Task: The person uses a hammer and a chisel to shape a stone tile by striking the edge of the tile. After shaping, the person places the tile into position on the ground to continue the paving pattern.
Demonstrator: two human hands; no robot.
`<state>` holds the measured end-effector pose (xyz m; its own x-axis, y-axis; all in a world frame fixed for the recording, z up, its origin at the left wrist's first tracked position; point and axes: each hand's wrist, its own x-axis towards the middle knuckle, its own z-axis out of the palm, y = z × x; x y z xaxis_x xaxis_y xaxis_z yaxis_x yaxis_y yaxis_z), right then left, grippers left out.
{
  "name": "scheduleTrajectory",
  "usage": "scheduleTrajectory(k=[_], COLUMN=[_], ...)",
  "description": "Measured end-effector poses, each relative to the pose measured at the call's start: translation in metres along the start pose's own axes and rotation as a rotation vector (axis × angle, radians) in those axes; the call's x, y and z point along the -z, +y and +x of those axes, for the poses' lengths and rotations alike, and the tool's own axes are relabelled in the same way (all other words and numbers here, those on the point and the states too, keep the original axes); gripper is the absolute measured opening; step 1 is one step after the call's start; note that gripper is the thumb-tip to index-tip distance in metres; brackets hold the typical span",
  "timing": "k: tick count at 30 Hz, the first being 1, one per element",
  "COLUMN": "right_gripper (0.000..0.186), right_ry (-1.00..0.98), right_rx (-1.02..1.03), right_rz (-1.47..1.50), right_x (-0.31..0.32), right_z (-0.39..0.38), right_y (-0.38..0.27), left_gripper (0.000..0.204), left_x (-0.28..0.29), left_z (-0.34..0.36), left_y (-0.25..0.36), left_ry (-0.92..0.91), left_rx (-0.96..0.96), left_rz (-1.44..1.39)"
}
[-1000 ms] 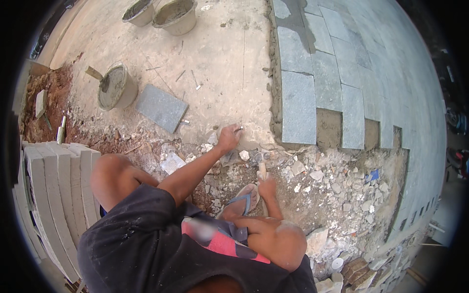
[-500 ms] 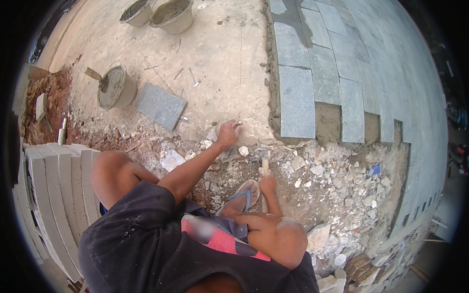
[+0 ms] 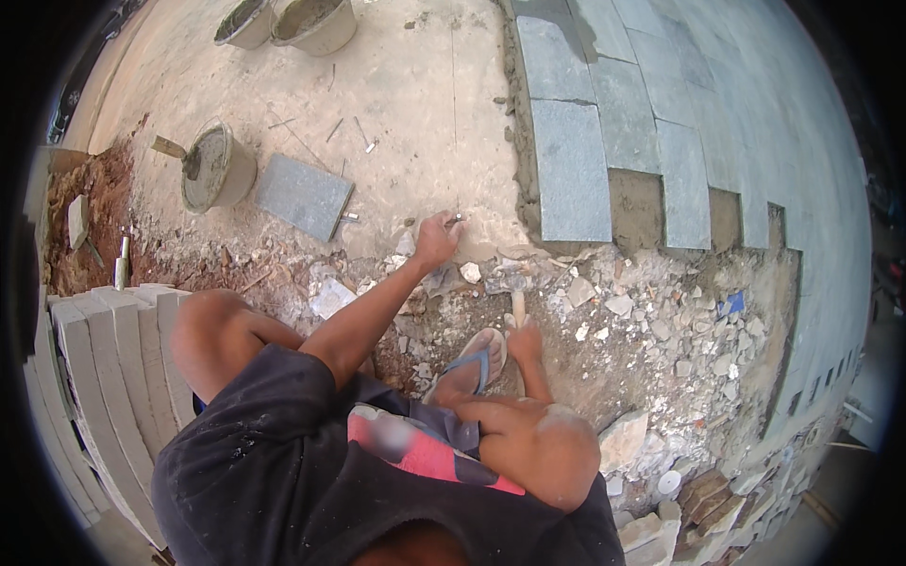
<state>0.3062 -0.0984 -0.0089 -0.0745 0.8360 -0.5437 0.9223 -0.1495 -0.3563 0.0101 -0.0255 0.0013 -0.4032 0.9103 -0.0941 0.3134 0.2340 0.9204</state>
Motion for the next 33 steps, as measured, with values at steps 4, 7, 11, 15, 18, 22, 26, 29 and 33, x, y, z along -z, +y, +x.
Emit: scheduleTrajectory(k=[4,7,11,15,18,22,26,29,33], right_gripper=[0.051,0.048,0.039,0.027,0.019,0.02,0.022,0.022,0.022], right_ry=[0.032,0.043,0.12,0.311,0.169,-0.053,-0.118,-0.111,-0.053], right_rx=[-0.018,-0.057,-0.157,0.153,0.268,0.239,0.286,0.316,0.362], right_rz=[0.017,-0.011,-0.028,0.217,0.386,0.55,0.509,0.591,0.551], right_x=[0.011,0.012,0.037,0.046,0.065,0.074,0.069,0.056,0.054], right_z=[-0.01,-0.01,-0.026,0.006,0.036,0.073,0.093,0.104,0.1], right_y=[-0.018,-0.017,-0.055,-0.056,-0.094,-0.135,-0.164,-0.167,-0.165], left_gripper=[0.024,0.027,0.033,0.028,0.026,0.028,0.029,0.026,0.024], left_x=[0.001,0.0,0.001,0.0,0.008,0.017,0.024,0.023,0.019], left_z=[0.001,0.002,0.002,0.009,0.016,0.027,0.03,0.032,0.021], left_y=[-0.006,-0.003,-0.003,-0.013,-0.006,0.008,0.012,0.004,-0.014], left_ry=[0.036,0.044,0.093,0.083,-0.076,-0.169,-0.192,-0.198,-0.275], left_rx=[0.005,0.012,-0.031,0.148,0.422,0.5,0.566,0.561,0.396], left_rz=[-0.04,-0.047,-0.04,-0.161,-0.501,-0.453,-0.456,-0.528,-0.513])
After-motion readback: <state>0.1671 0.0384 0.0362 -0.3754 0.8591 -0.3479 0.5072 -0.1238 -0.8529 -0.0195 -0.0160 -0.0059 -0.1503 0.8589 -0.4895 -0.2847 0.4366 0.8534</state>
